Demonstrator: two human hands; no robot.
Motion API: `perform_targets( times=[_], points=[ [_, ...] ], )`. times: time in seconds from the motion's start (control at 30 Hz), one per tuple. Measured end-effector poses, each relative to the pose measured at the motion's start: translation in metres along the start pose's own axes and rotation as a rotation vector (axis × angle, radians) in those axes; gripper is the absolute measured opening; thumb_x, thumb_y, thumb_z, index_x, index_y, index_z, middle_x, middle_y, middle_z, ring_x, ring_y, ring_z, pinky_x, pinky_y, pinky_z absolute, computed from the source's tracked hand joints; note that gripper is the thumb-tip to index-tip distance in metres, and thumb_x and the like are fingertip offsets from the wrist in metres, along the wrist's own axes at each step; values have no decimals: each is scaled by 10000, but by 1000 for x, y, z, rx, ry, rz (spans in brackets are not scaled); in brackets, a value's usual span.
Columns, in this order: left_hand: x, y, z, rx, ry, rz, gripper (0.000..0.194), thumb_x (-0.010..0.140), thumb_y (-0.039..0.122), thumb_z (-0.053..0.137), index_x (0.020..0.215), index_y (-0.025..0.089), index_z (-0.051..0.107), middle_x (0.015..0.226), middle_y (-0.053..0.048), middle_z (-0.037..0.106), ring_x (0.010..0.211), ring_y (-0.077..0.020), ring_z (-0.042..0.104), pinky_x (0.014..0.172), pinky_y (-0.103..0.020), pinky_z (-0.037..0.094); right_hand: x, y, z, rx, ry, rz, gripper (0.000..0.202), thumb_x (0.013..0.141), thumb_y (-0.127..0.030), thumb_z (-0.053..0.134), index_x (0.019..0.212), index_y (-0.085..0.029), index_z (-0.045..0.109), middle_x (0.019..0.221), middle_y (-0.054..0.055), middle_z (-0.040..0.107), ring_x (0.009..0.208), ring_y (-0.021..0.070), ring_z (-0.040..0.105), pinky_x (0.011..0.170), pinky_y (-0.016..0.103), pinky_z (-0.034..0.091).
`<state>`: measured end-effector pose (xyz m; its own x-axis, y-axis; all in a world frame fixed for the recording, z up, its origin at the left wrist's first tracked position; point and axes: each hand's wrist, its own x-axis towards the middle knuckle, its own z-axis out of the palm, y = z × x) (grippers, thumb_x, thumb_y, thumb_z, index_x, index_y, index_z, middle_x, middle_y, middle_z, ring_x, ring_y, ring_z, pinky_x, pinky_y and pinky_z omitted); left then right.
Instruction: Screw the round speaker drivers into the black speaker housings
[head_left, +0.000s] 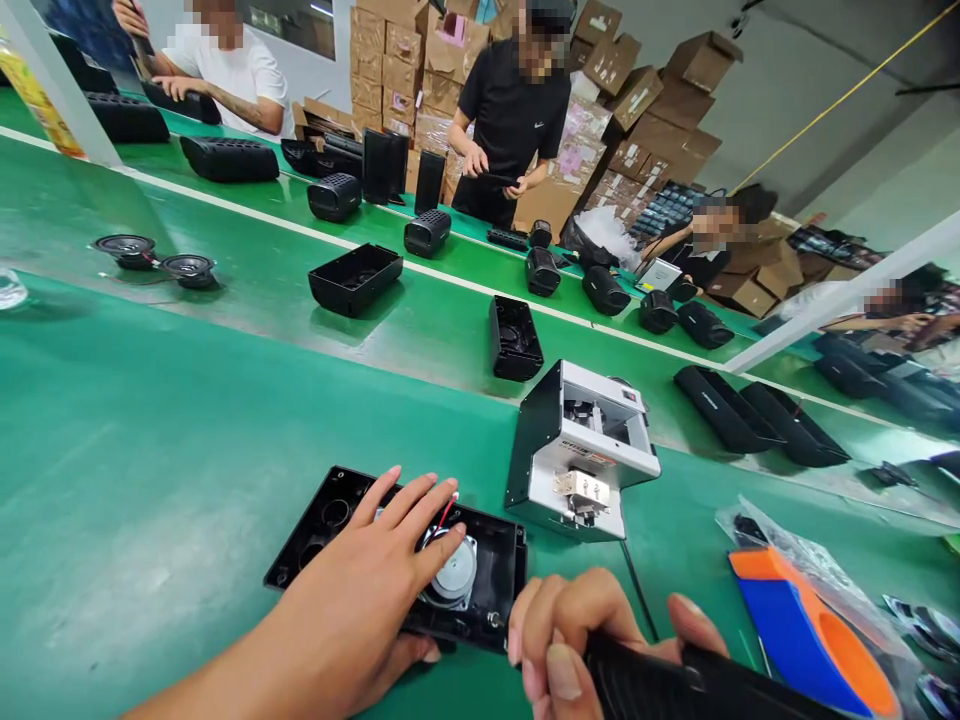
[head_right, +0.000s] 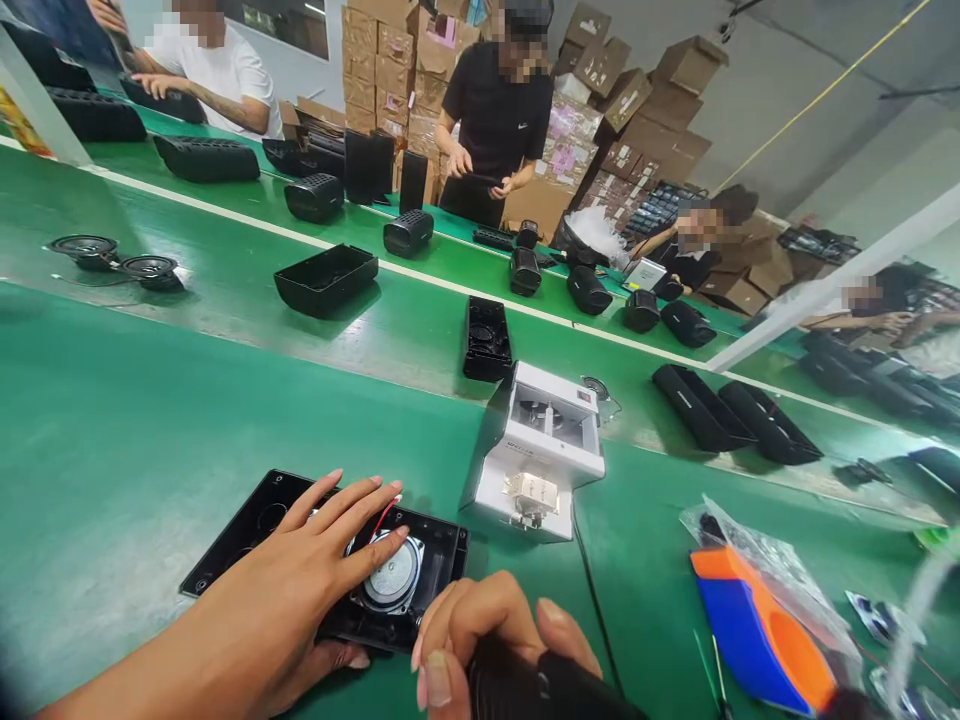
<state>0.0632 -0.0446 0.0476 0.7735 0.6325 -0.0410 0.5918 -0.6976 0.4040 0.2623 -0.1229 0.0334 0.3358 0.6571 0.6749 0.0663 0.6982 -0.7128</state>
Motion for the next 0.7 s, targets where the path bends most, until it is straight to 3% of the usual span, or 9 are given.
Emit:
perform_targets(
  times=[0.03,0.1,0.3,0.43,0.57,0.63,0.7],
  points=[
    [1,1,-1,3,-12,-4,995,738,277,978,1670,287,631,1874,-191,346,1743,-477,326,1418,-800,190,-3,2,3,8,19,-6,562,1148,-198,672,1582,-443,412,786,-92,586,425,127,503,411,272,472],
    [1,2,-3,13,-16,-5,1007,740,291,982,1679,295,617,1881,-185,326,1752,-462,311,1422,-790,180,-7,3,7,9,33,21,660,1162,-209,667,1661,-470,324,806,-87,581,465,142,539,440,288,485],
    [2,3,-7,20,-42,-15,995,771,326,975,1691,286,600,1885,-189,317,1756,-465,298,1411,-811,167,-7,8,15,27,84,38,600,1163,-231,677,1649,-434,388,806,-87,546,476,136,505,434,282,445],
    [1,2,-2,13,-31,-3,989,770,320,962,1691,297,602,1885,-175,327,1754,-468,305,1413,-811,168,-1,7,15,-3,-12,3,587,1167,-207,657,1638,-452,406,816,-86,549,481,134,515,422,263,453],
    [-3,-7,15,23,42,19,1009,730,273,937,1683,318,609,1891,-157,321,1751,-463,319,1424,-791,154,-6,14,1,76,-190,72,142,1201,-266,549,1257,-367,631,740,-58,543,482,161,536,408,263,425],
    [-2,-10,19,27,45,24,1033,705,241,907,1690,314,602,1889,-159,319,1744,-473,330,1419,-799,154,-18,24,-6,90,-197,132,91,1183,-318,606,1095,-329,624,729,-48,555,499,165,549,426,268,448],
    [1,-10,16,26,23,16,1019,704,217,861,1685,325,608,1890,-146,316,1744,-469,330,1413,-806,151,-31,38,-8,84,-182,170,199,1120,-375,752,1019,-319,589,707,-64,549,488,154,543,426,255,441]
  ],
)
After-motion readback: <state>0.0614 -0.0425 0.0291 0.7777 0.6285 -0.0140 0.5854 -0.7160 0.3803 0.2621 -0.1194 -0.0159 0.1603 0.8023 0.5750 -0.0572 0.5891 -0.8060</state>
